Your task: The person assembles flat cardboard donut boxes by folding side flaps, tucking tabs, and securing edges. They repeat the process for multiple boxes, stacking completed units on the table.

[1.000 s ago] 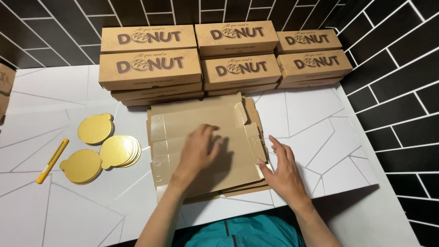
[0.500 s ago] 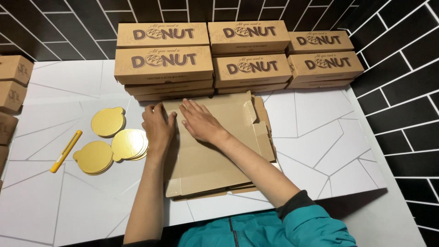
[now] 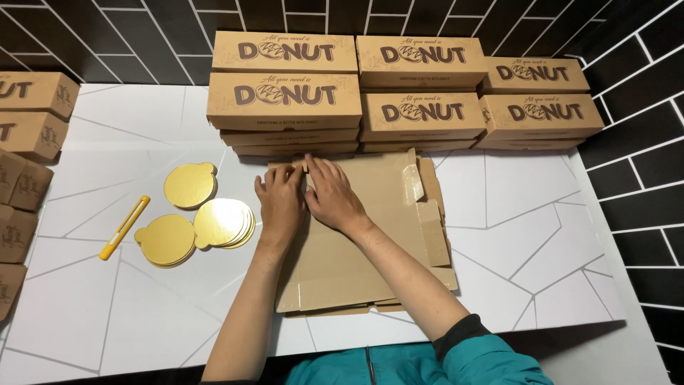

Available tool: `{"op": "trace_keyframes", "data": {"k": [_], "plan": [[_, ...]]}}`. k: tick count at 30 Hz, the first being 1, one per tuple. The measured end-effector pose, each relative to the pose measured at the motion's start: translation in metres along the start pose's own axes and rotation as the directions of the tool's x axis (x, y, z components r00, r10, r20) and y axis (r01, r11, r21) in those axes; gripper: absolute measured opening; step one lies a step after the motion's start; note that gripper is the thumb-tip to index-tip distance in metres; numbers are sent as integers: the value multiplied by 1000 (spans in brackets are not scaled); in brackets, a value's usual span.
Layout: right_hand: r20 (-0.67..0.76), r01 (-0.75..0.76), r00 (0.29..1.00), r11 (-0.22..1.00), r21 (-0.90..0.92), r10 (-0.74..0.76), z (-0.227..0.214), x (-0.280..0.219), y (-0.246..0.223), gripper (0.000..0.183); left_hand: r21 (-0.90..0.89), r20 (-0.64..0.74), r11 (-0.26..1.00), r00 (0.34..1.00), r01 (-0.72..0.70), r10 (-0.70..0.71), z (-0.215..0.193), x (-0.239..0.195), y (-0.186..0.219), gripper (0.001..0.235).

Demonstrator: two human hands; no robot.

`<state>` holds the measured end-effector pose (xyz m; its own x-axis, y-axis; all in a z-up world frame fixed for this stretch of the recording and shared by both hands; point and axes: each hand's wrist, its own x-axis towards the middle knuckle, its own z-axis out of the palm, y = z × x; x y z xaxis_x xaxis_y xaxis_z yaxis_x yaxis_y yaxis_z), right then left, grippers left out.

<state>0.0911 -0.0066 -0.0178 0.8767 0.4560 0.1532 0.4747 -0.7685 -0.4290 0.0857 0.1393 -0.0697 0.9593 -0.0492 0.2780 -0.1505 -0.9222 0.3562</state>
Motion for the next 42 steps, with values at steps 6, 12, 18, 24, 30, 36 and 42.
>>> {"op": "trace_keyframes", "data": {"k": [6,12,18,24,30,36,42], "plan": [[32,-15,999,994,-110,19,-2,1,-2,56,62,41,998,999,-18,16,-17,0,10,52],[-4,8,1000,985,-170,-9,1,2,-1,57,151,142,986,989,-70,48,-23,5,3,63],[-5,-2,1000,984,-178,1,-2,1,-5,58,91,221,992,973,-88,66,-28,-1,4,68],[-13,3,1000,984,-179,-5,-6,0,-8,57,-13,292,999,956,-29,32,-58,-20,18,62],[13,-26,1000,991,-130,28,-9,-2,-9,59,-22,242,999,970,32,-25,-77,-28,24,58],[12,-35,999,993,-110,37,-10,-4,-12,59,-3,179,978,962,208,-204,-63,-36,17,77],[-18,-182,983,975,-126,181,-7,1,-5,67,-197,186,938,950,286,-250,-57,-29,11,87]]}}
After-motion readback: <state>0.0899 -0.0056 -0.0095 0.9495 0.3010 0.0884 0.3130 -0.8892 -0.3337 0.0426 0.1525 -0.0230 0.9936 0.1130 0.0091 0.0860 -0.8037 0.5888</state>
